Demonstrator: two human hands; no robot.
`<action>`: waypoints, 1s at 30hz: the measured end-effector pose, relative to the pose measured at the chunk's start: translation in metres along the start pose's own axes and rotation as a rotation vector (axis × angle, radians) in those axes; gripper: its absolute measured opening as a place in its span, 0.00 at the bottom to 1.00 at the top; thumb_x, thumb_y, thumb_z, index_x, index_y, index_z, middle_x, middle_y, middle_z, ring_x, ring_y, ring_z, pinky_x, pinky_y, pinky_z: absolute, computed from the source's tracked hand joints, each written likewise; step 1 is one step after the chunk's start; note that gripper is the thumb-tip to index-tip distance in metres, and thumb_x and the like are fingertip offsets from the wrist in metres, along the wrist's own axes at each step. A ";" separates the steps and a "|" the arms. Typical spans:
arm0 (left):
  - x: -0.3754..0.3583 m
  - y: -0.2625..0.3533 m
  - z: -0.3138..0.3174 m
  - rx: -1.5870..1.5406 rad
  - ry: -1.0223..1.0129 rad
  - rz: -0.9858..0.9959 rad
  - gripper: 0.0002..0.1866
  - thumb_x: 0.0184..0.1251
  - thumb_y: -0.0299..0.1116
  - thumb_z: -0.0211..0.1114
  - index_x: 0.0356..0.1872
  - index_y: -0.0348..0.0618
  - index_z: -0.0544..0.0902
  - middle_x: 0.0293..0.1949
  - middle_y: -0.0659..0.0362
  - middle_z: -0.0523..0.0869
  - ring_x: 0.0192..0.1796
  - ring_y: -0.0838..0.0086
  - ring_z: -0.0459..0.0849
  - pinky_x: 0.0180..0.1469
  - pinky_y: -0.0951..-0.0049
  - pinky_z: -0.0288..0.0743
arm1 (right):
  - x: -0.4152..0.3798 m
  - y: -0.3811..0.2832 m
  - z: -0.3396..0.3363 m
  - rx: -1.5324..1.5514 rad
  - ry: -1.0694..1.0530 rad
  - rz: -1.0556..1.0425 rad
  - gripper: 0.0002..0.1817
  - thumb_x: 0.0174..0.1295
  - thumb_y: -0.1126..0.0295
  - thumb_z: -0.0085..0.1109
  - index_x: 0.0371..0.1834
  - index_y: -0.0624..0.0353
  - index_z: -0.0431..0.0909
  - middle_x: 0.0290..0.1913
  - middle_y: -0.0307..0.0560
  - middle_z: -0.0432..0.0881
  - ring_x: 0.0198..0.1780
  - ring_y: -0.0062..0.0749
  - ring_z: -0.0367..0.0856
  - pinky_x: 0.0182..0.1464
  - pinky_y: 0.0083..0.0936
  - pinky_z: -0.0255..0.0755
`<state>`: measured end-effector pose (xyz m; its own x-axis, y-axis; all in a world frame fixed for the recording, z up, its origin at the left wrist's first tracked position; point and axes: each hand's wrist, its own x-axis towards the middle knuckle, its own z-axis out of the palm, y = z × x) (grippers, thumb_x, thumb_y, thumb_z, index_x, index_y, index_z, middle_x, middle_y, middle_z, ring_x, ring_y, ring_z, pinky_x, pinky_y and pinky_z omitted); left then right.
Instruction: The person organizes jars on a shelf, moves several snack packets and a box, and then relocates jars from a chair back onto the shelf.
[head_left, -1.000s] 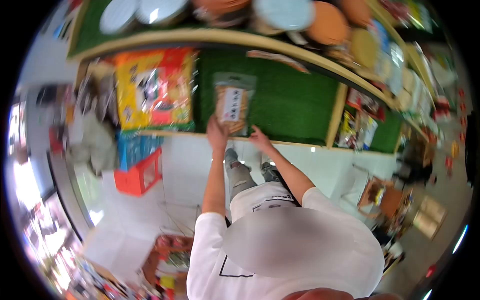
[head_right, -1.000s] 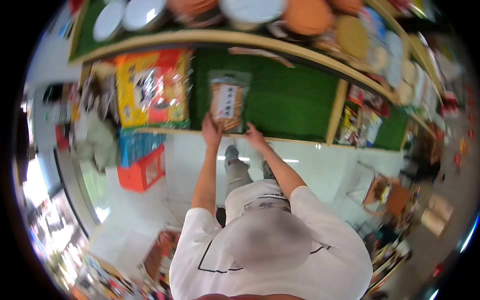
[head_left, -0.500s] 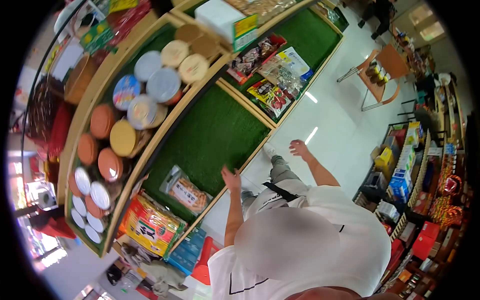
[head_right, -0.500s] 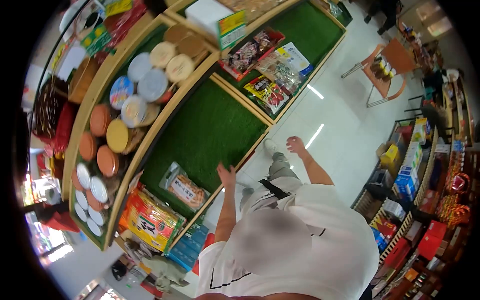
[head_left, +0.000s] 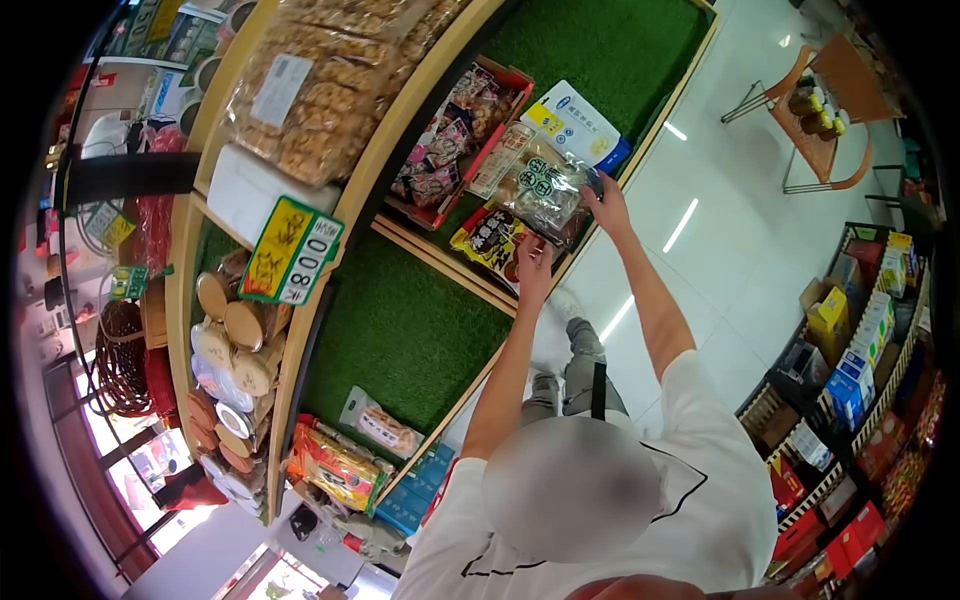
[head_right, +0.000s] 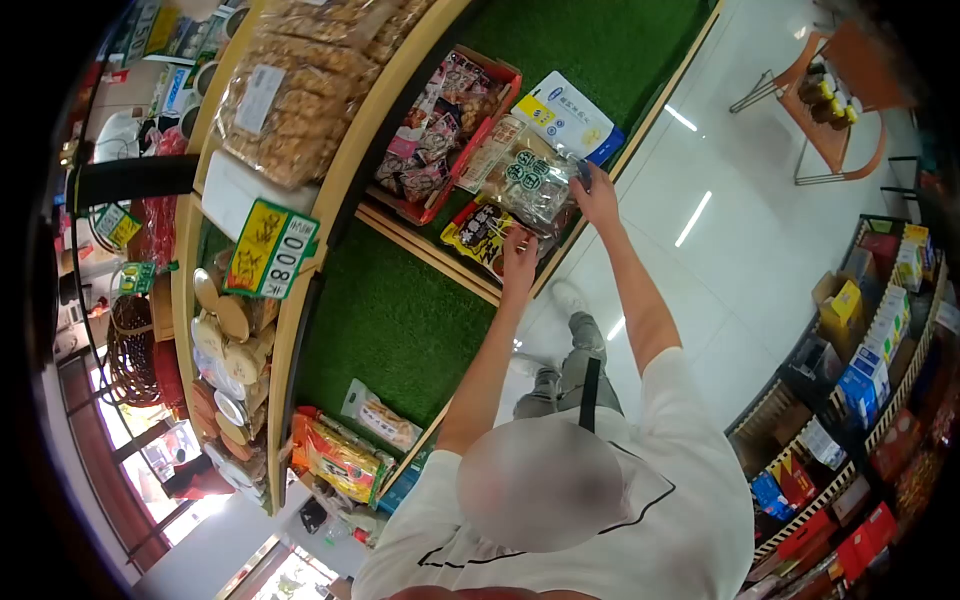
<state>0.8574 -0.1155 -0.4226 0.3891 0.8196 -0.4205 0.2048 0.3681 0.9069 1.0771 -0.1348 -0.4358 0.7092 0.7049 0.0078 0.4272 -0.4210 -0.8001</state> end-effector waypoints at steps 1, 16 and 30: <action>0.012 -0.001 0.009 -0.008 0.027 -0.053 0.29 0.69 0.35 0.62 0.66 0.37 0.62 0.56 0.56 0.76 0.50 0.71 0.77 0.50 0.76 0.75 | 0.008 0.002 0.003 -0.036 -0.072 0.002 0.34 0.59 0.51 0.61 0.60 0.69 0.71 0.55 0.65 0.76 0.56 0.56 0.76 0.59 0.37 0.69; 0.026 0.032 0.025 -0.354 -0.032 -0.265 0.30 0.70 0.31 0.60 0.70 0.49 0.58 0.53 0.57 0.78 0.40 0.70 0.86 0.39 0.69 0.80 | -0.016 0.010 0.003 -0.251 -0.222 -0.002 0.31 0.56 0.39 0.59 0.54 0.49 0.79 0.38 0.45 0.82 0.45 0.40 0.79 0.51 0.37 0.69; -0.215 -0.008 -0.135 -0.302 -0.054 -0.222 0.31 0.71 0.35 0.59 0.72 0.56 0.57 0.53 0.58 0.81 0.50 0.71 0.83 0.41 0.70 0.79 | -0.191 -0.061 0.017 0.908 -0.878 0.734 0.22 0.64 0.67 0.62 0.60 0.59 0.70 0.54 0.41 0.78 0.56 0.26 0.76 0.51 0.23 0.73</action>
<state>0.6510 -0.2358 -0.3363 0.4138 0.6837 -0.6011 0.0184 0.6538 0.7564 0.9059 -0.2336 -0.3986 -0.0978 0.7492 -0.6551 -0.6018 -0.5688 -0.5606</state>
